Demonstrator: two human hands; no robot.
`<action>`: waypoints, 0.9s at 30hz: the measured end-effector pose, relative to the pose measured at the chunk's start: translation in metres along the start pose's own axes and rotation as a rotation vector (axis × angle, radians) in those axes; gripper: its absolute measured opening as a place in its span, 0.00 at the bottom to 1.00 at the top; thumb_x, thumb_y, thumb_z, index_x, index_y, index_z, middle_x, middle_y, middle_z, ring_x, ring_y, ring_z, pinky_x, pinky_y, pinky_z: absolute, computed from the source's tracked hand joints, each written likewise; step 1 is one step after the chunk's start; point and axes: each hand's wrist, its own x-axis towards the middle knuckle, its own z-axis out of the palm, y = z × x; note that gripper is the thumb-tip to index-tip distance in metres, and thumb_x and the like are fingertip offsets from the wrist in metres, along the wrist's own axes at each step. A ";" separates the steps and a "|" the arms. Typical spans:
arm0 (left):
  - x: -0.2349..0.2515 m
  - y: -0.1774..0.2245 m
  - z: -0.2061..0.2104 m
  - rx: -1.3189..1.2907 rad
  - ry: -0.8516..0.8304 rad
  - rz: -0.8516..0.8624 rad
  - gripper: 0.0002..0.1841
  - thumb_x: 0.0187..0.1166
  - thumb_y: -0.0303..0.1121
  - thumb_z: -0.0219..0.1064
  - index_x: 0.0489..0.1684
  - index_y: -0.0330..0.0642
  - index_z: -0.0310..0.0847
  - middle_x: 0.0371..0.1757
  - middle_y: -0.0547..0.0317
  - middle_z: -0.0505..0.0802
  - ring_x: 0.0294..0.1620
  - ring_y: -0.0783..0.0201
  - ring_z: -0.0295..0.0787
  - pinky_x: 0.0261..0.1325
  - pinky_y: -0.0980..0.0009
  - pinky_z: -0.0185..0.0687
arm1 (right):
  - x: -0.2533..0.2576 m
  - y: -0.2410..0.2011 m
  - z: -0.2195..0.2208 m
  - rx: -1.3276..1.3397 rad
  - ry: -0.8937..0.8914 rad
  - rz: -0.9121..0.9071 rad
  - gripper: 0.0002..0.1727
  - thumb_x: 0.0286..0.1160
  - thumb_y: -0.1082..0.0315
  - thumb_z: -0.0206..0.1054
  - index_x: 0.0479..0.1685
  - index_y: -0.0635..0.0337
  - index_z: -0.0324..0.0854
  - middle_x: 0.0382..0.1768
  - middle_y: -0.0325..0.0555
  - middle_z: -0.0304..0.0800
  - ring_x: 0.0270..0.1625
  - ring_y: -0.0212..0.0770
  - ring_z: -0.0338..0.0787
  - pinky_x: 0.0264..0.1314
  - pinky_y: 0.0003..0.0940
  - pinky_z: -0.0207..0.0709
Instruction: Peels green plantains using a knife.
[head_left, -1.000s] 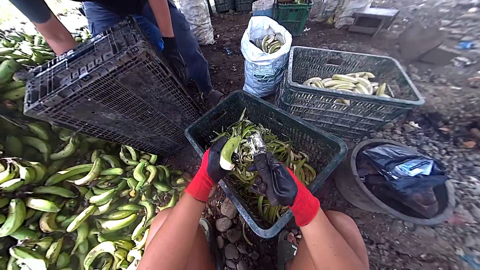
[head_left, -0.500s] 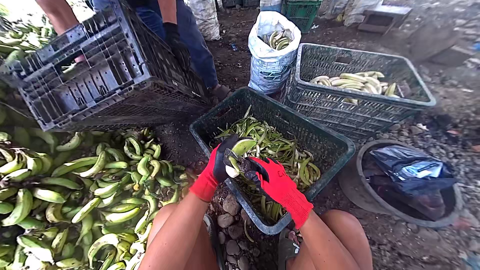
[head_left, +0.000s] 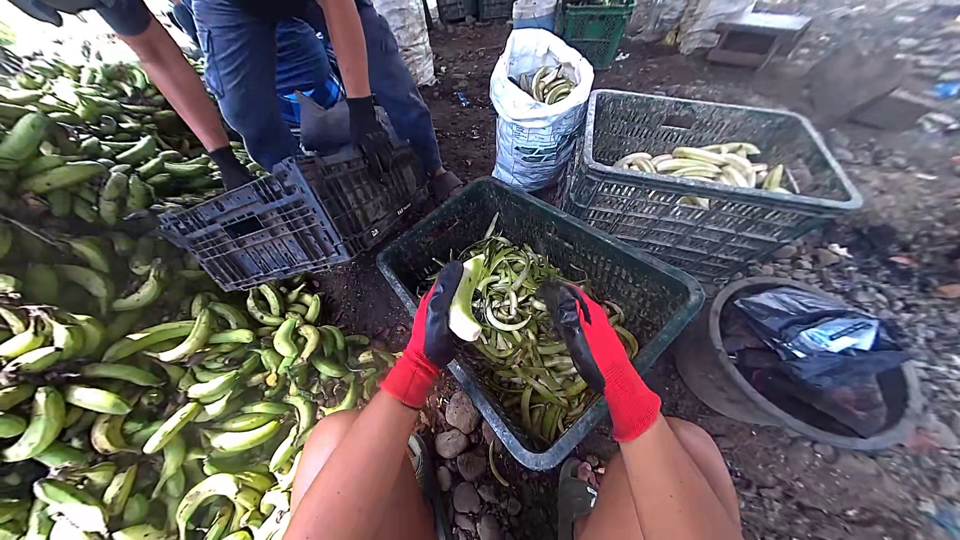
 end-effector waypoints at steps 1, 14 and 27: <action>0.002 0.001 -0.003 0.025 -0.029 -0.010 0.20 0.92 0.49 0.45 0.64 0.51 0.79 0.39 0.65 0.90 0.33 0.72 0.87 0.35 0.73 0.87 | -0.007 -0.007 0.001 -0.036 -0.094 -0.051 0.23 0.90 0.56 0.53 0.75 0.58 0.76 0.49 0.45 0.89 0.45 0.32 0.88 0.52 0.33 0.84; -0.003 0.013 0.004 0.073 -0.212 0.193 0.23 0.90 0.42 0.46 0.71 0.44 0.81 0.51 0.66 0.93 0.46 0.77 0.88 0.54 0.77 0.87 | -0.025 -0.026 0.010 -0.562 -0.410 -0.299 0.27 0.86 0.48 0.56 0.79 0.47 0.79 0.67 0.51 0.89 0.74 0.51 0.84 0.83 0.59 0.64; -0.008 -0.008 0.011 0.333 -0.095 0.310 0.21 0.86 0.32 0.51 0.73 0.37 0.77 0.62 0.57 0.89 0.61 0.74 0.84 0.68 0.72 0.79 | -0.001 -0.036 0.025 -0.697 0.035 -0.008 0.31 0.76 0.52 0.71 0.82 0.37 0.75 0.68 0.63 0.83 0.75 0.63 0.79 0.86 0.73 0.48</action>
